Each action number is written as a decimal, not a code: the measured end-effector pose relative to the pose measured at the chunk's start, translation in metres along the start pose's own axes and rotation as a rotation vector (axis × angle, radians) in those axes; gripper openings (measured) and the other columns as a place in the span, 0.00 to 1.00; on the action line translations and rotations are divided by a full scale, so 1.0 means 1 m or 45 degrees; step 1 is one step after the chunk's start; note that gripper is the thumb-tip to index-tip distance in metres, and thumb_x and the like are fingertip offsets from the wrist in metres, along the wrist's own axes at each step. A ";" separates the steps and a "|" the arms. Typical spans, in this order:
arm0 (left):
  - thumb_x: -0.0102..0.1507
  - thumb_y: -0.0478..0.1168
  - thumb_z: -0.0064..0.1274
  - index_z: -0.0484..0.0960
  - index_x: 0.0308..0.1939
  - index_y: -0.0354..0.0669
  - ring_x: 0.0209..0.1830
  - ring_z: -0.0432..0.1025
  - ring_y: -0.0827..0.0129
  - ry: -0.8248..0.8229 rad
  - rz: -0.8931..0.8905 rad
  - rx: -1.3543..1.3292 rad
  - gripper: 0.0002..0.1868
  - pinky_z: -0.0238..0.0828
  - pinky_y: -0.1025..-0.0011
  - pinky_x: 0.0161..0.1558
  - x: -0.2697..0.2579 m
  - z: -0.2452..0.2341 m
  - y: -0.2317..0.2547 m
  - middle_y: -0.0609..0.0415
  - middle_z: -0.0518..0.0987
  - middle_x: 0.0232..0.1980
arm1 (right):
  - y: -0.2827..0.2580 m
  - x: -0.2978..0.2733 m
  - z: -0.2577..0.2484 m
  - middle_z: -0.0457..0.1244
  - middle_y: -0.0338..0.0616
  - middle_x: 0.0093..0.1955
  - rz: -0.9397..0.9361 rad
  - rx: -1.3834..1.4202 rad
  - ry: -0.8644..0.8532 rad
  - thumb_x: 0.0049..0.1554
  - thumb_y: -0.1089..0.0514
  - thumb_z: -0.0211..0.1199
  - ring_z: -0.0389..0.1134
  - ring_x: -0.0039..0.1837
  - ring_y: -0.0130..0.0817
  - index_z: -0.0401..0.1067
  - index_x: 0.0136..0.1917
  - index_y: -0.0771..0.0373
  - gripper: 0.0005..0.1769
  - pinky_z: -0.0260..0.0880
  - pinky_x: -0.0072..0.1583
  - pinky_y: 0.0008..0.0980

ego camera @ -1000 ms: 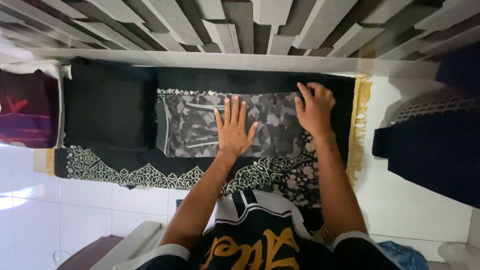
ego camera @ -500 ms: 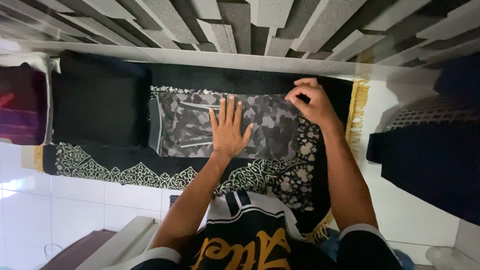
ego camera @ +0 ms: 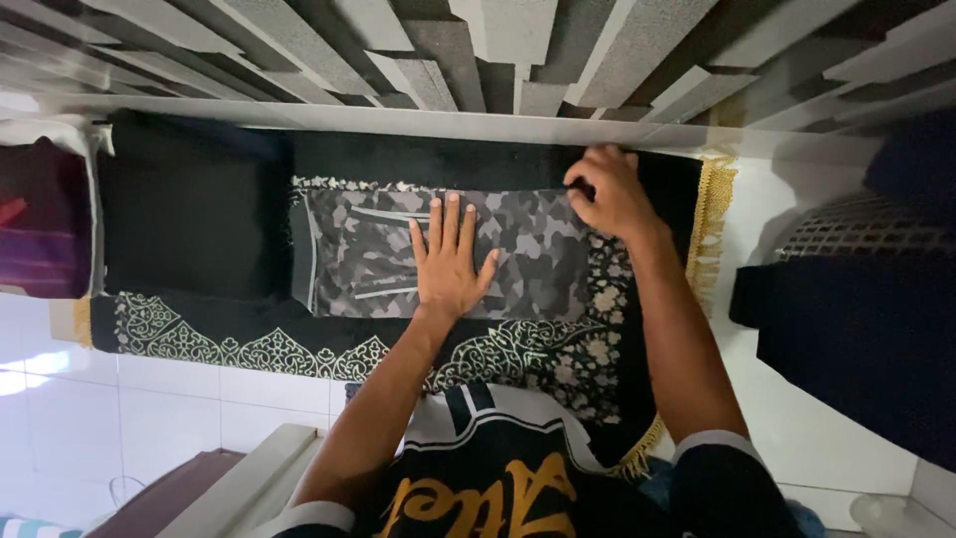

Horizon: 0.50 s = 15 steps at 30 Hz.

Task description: Folding a camouflage t-shirt on a mat on the floor.

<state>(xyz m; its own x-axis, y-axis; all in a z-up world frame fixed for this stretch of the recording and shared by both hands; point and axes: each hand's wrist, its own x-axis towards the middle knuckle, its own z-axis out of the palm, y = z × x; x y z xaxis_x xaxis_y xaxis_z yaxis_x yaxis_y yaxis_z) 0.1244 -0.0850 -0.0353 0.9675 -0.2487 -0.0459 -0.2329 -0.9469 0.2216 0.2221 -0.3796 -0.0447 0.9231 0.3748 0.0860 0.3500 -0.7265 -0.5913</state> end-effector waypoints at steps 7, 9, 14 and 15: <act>0.69 0.63 0.42 0.58 0.80 0.42 0.85 0.36 0.48 0.017 -0.007 -0.009 0.42 0.27 0.38 0.77 -0.001 -0.001 0.001 0.45 0.46 0.85 | -0.035 -0.032 0.008 0.62 0.49 0.65 -0.047 0.141 0.395 0.66 0.55 0.62 0.62 0.66 0.51 0.73 0.68 0.56 0.17 0.60 0.69 0.51; 0.68 0.63 0.43 0.58 0.80 0.41 0.85 0.36 0.48 0.032 -0.011 -0.028 0.43 0.28 0.37 0.77 -0.001 -0.003 0.002 0.45 0.47 0.85 | -0.058 -0.044 0.005 0.60 0.56 0.74 -0.139 -0.184 0.423 0.64 0.54 0.64 0.60 0.72 0.56 0.68 0.74 0.58 0.27 0.56 0.74 0.56; 0.67 0.62 0.44 0.58 0.79 0.41 0.85 0.37 0.48 0.059 0.000 -0.035 0.43 0.29 0.36 0.77 0.000 0.000 0.004 0.45 0.48 0.84 | -0.054 -0.067 0.023 0.57 0.64 0.75 0.243 -0.651 0.458 0.62 0.47 0.62 0.56 0.73 0.63 0.66 0.73 0.63 0.31 0.52 0.71 0.63; 0.67 0.62 0.44 0.59 0.79 0.41 0.85 0.38 0.47 0.071 0.004 -0.029 0.43 0.29 0.36 0.77 -0.001 0.000 0.003 0.45 0.48 0.84 | -0.047 -0.070 0.030 0.56 0.65 0.77 0.353 -0.595 0.535 0.66 0.47 0.59 0.54 0.76 0.63 0.63 0.75 0.69 0.32 0.52 0.73 0.64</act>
<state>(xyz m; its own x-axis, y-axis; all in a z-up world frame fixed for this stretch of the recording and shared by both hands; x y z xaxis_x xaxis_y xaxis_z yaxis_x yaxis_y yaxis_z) 0.1225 -0.0877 -0.0344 0.9709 -0.2393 0.0092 -0.2342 -0.9411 0.2437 0.1364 -0.3546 -0.0474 0.9389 -0.0476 0.3408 0.0366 -0.9710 -0.2364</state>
